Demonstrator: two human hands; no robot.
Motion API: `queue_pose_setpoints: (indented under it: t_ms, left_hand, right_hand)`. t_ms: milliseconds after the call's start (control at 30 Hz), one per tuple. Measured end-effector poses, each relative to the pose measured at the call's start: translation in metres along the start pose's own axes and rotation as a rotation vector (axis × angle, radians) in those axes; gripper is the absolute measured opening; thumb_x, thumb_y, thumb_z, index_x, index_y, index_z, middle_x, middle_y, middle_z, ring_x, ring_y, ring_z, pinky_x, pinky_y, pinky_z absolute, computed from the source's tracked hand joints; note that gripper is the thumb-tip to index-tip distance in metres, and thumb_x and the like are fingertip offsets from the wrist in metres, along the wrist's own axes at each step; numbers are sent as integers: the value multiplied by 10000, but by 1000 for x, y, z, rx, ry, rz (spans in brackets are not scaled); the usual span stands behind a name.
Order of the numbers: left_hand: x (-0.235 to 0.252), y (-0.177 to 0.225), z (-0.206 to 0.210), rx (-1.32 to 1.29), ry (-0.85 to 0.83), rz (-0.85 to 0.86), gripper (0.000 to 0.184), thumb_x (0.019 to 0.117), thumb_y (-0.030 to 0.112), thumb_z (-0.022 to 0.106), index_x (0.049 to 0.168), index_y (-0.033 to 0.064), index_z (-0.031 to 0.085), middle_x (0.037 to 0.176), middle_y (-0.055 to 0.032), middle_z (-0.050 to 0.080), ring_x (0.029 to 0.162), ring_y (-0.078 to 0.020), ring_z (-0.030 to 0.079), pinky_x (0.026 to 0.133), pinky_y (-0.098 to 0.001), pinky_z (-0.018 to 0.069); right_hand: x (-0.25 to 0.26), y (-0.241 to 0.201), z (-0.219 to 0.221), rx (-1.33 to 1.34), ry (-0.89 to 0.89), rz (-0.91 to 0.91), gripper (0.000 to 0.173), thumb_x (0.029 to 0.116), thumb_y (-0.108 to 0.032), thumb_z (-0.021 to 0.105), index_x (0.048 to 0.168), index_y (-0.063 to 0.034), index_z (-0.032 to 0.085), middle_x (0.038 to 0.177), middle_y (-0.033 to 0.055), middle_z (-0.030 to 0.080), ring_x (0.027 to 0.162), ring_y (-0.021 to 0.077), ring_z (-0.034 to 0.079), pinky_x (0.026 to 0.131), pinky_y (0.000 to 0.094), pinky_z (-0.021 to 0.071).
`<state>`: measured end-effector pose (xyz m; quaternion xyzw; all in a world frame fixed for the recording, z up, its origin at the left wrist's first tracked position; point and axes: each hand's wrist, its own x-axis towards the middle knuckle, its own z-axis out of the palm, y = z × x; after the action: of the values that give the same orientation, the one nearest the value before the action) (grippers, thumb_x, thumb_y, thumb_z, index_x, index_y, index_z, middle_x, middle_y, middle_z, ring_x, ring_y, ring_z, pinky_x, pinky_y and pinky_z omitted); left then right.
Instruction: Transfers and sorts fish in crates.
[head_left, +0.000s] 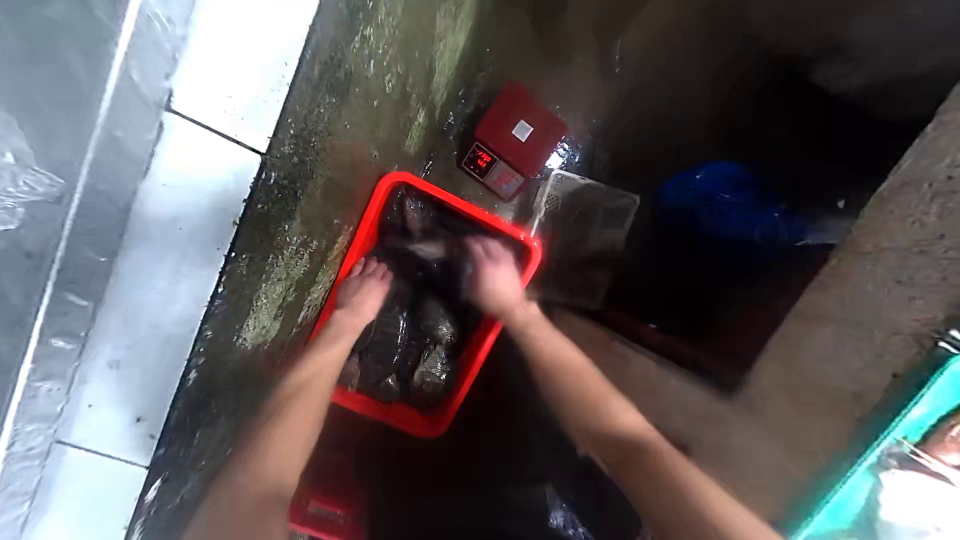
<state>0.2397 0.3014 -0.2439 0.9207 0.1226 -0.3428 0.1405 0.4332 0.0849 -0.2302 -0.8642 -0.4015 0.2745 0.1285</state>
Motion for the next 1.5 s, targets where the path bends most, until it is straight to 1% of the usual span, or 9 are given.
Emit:
queue_pose_setpoints:
  t_ms: [333, 567, 700, 900, 1000, 1167, 1300, 1400, 1500]
  left_hand:
    - [16, -28, 22, 179, 3, 250, 348, 937, 8, 628, 1250, 145, 694, 1285, -60, 673, 1240, -281, 601, 1063, -495, 460]
    - [-7, -13, 2, 25, 136, -20, 457, 872, 276, 773, 1258, 49, 683, 1263, -177, 681, 1098, -387, 685, 870, -592, 564]
    - [-81, 35, -44, -398, 397, -315, 568, 788, 350, 838, 1232, 23, 703, 1203, -271, 695, 1068, -506, 674, 872, -732, 501]
    - [-51, 211, -125, -700, 388, -281, 569, 798, 429, 832, 1229, 77, 713, 1151, -126, 735, 981, -289, 729, 849, -528, 600]
    - [-9, 259, -92, -854, 300, -142, 814, 817, 502, 827, 1476, 136, 520, 1439, -119, 583, 1261, -287, 616, 986, -501, 571]
    - [-92, 207, 16, -1053, 439, -499, 664, 907, 400, 751, 1435, 56, 543, 1388, -178, 604, 1247, -273, 619, 1044, -442, 543]
    - [-134, 127, 86, -1041, 583, -904, 712, 922, 311, 747, 1449, -65, 452, 1383, -271, 561, 1210, -343, 613, 1028, -459, 531]
    - [-123, 123, 106, -1134, 492, -1041, 764, 916, 346, 766, 1463, -76, 440, 1430, -270, 541, 1310, -342, 561, 1110, -447, 476]
    - [-99, 141, 126, -1228, 539, -1159, 817, 909, 360, 779, 1482, -90, 411, 1489, -293, 484, 1411, -371, 468, 1190, -451, 387]
  right_hand:
    - [74, 17, 45, -104, -265, 0, 676, 796, -209, 822, 1422, -142, 579, 1340, 157, 648, 1219, 365, 633, 1015, 599, 527]
    - [57, -14, -24, 266, -275, 37, 552, 769, -276, 854, 1276, -158, 669, 1057, 133, 738, 979, 317, 716, 857, 602, 584]
    - [-46, 21, -90, 593, 6, 145, 484, 720, -182, 870, 1180, -181, 719, 1039, 18, 759, 958, 158, 723, 887, 478, 613]
    - [-130, 133, -106, 711, 332, 656, 544, 803, -182, 842, 1291, -59, 637, 1075, 100, 747, 947, 190, 741, 853, 429, 643]
    - [-164, 156, -85, 730, 392, 723, 668, 915, -134, 715, 1500, 16, 429, 1418, 186, 589, 1256, 200, 628, 1049, 348, 553]
    - [-206, 65, -57, 561, 418, 634, 349, 980, -119, 643, 1283, 54, 620, 1179, 150, 717, 1076, 167, 707, 960, 342, 593]
    - [-128, -32, -15, 499, 238, 399, 421, 931, -275, 715, 1266, -27, 653, 1150, 111, 728, 1052, 183, 712, 937, 412, 603]
    - [-31, -59, 24, 231, 21, 422, 718, 884, -479, 747, 1447, -89, 534, 1400, 193, 582, 1293, 359, 571, 1056, 582, 492]
    - [28, -74, 47, 51, -212, 497, 751, 841, -422, 780, 1466, -103, 512, 1386, 242, 594, 1203, 458, 623, 927, 679, 528]
